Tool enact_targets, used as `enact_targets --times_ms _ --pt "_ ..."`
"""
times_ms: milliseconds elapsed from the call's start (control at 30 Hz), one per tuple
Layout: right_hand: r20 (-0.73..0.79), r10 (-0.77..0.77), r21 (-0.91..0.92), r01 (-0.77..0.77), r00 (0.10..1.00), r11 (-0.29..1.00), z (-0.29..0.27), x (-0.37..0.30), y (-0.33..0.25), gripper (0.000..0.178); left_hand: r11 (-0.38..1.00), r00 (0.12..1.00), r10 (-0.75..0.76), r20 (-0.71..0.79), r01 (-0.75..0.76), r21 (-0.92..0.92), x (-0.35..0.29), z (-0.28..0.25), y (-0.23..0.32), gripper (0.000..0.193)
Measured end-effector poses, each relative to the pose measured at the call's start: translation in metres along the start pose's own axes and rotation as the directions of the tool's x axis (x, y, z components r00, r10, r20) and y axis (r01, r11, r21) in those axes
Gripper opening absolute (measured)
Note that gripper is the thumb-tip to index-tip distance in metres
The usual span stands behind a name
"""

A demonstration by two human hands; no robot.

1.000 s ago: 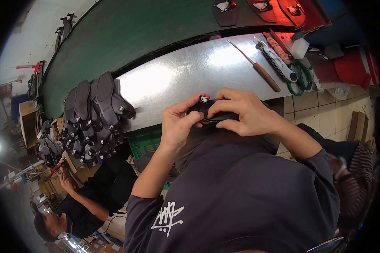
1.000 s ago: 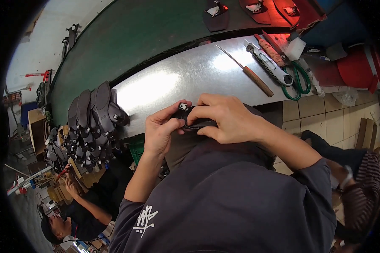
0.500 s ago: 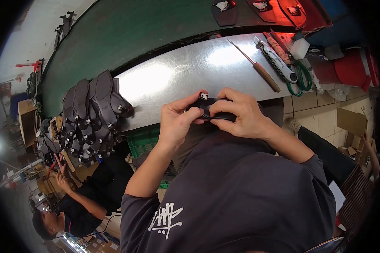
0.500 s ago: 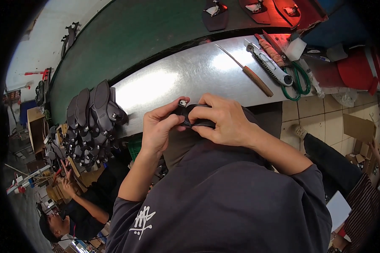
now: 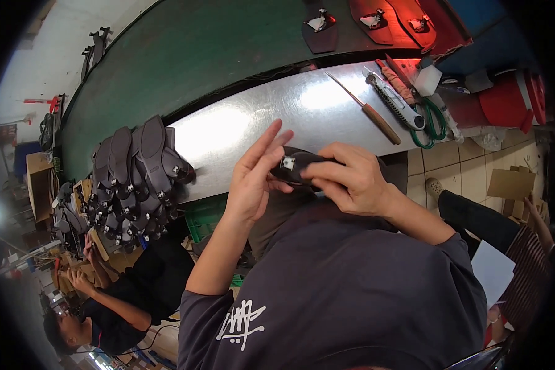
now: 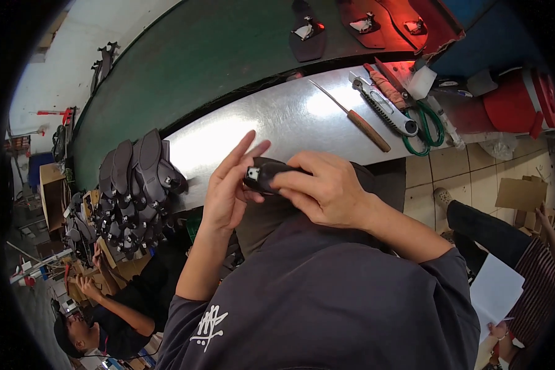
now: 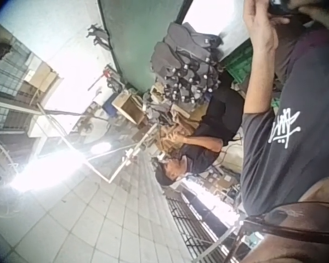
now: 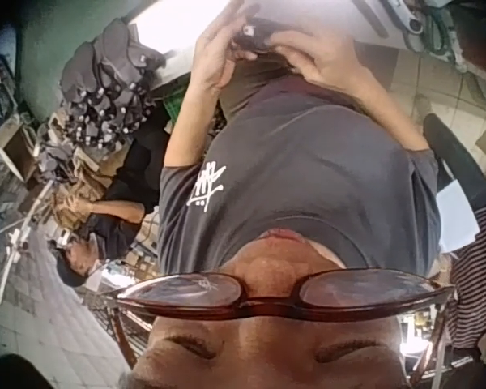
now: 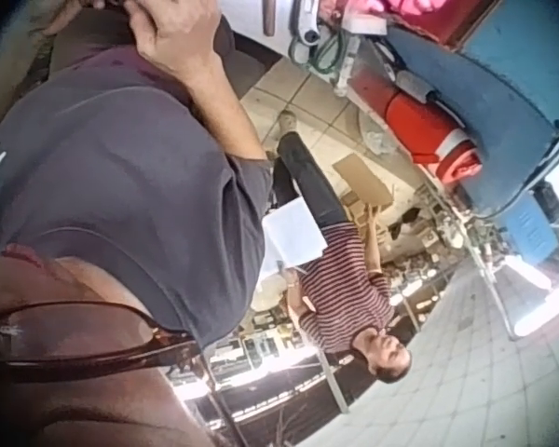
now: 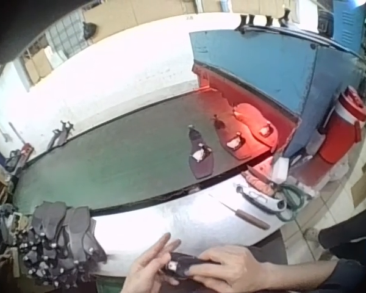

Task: Assembling shoe soles and components at a workbench in a factory.

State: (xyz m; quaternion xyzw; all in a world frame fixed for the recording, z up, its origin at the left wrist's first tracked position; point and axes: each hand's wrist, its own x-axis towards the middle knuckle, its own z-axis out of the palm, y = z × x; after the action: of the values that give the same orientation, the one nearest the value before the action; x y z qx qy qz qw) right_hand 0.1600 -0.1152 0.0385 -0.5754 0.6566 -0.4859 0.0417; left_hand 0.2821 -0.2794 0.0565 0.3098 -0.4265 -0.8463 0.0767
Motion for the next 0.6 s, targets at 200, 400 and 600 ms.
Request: enact_targets --times_ms 200,400,600 --pt "-0.034 0.218 0.101 -0.214 0.975 0.972 -0.001 -0.008 -0.002 0.021 0.955 0.984 -0.135 0.114 0.098 0.279 -0.001 -0.013 -0.008 0.029" --pt "-0.013 0.224 0.006 -0.224 0.974 0.975 0.0 -0.01 -0.002 0.018 0.969 0.976 -0.156 0.15 0.122 0.213 -0.004 -0.004 -0.006 0.029" --pt "-0.023 0.226 0.027 -0.225 0.974 0.974 0.002 -0.009 -0.004 0.017 0.95 0.984 -0.113 0.139 0.066 0.305 -0.006 -0.002 -0.013 0.026"
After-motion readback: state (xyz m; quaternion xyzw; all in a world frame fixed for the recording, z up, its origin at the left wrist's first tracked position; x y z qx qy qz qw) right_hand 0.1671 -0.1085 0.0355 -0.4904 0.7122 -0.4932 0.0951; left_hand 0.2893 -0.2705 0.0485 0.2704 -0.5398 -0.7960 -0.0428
